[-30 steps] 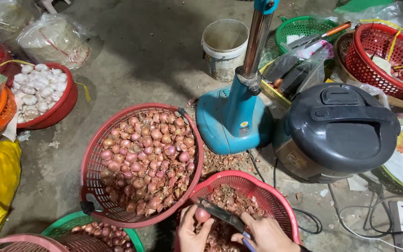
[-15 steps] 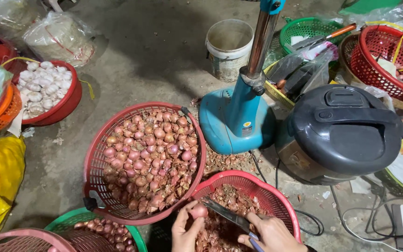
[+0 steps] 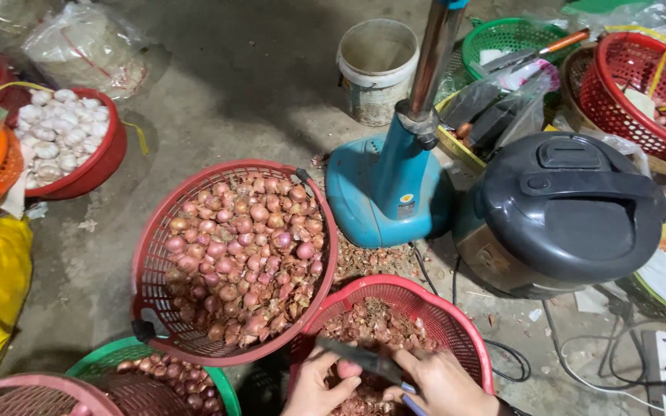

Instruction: Trimming the roots and stems of shallots using scissors and sorting them into baskets

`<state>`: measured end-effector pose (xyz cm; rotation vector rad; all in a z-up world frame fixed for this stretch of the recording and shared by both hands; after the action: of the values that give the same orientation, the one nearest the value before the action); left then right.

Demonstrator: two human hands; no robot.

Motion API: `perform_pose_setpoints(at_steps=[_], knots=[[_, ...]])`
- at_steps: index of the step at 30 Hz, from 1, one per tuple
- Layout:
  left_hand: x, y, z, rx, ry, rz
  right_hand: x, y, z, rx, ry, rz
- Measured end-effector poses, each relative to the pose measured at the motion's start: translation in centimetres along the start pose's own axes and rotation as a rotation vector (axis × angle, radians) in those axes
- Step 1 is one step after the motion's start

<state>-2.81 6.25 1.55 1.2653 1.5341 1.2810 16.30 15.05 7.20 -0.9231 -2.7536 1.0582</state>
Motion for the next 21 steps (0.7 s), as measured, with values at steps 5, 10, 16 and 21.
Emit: perform_pose_setpoints(at_steps=[5, 10, 16, 21], knots=[[-0.4, 4.9, -4.8, -0.096, -0.096, -0.272, -0.6, 4.4, 1.7, -0.048, 0.013, 0.257], [0.5, -11.6, -18.5, -0.452, 0.128, 0.157, -1.2, 5.8, 0.8, 0.018, -0.020, 0.417], [4.8, -1.8, -14.8, 0.573, -0.160, -0.586, -1.2, 6.7, 1.5, 0.019, -0.057, 0.463], [4.8, -2.9, -14.2, 0.528, -0.172, -0.598, -1.2, 6.6, 0.7, 0.062, -0.052, 0.482]])
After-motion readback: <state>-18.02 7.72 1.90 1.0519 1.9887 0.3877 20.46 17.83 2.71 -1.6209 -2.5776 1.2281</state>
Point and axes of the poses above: each hand's wrist, its own x-axis towards the middle knuckle, its own z-axis out of the palm, y = z × x, the point moved 7 cm from there along x, towards the middle knuckle, and after that the axes turned 12 degrees about z, right-handed, at the moved point
